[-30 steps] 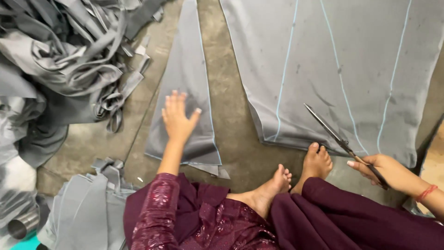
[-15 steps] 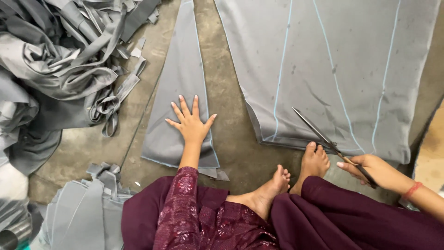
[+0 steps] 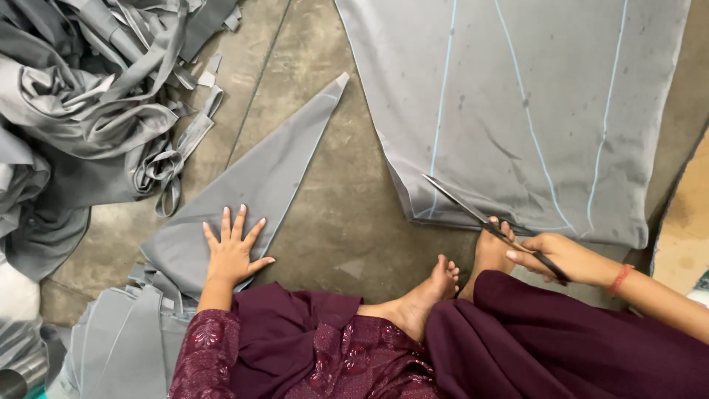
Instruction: The person sits on the floor and uses large shears to cut a large piece of gray fabric along marked lines. They cut out triangular and rectangular pieces, stacking the cut pieces on a nearby stool and discarding scraps.
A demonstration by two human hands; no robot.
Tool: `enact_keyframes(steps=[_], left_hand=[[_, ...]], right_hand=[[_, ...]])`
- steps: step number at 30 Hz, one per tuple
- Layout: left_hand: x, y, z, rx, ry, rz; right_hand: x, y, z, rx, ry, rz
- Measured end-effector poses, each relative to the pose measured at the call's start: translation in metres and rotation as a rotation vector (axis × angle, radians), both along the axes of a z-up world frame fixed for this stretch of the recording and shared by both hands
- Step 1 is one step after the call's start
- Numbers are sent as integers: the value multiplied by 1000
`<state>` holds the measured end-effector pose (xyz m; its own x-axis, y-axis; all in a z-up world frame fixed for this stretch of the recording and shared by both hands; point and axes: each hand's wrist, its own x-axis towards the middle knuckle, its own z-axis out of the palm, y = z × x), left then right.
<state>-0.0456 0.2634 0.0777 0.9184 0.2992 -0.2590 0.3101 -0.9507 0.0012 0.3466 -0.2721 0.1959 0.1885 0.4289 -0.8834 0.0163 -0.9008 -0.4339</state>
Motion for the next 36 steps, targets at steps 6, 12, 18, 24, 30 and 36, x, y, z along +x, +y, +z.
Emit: enact_keyframes(steps=[6,12,18,24,30,36], left_hand=[[38,0,1,-40,-252,22],[178,-15,-5,-57,-320,134],[215,-26,-27,-70,-250,135],[213,-22,-36,-64,-277,111],[217,-24,-24,-93,-257,138],[218,-24,-22,-84,-222,139]], right_hand=[[-10,12,-90,371,131,82],[-30,135,-43,152,556,-38],[-32,194,-53,103,770,-219],[12,221,-78,329,888,-240],[90,258,-111,160,241,3],[119,287,-95,124,-199,500]])
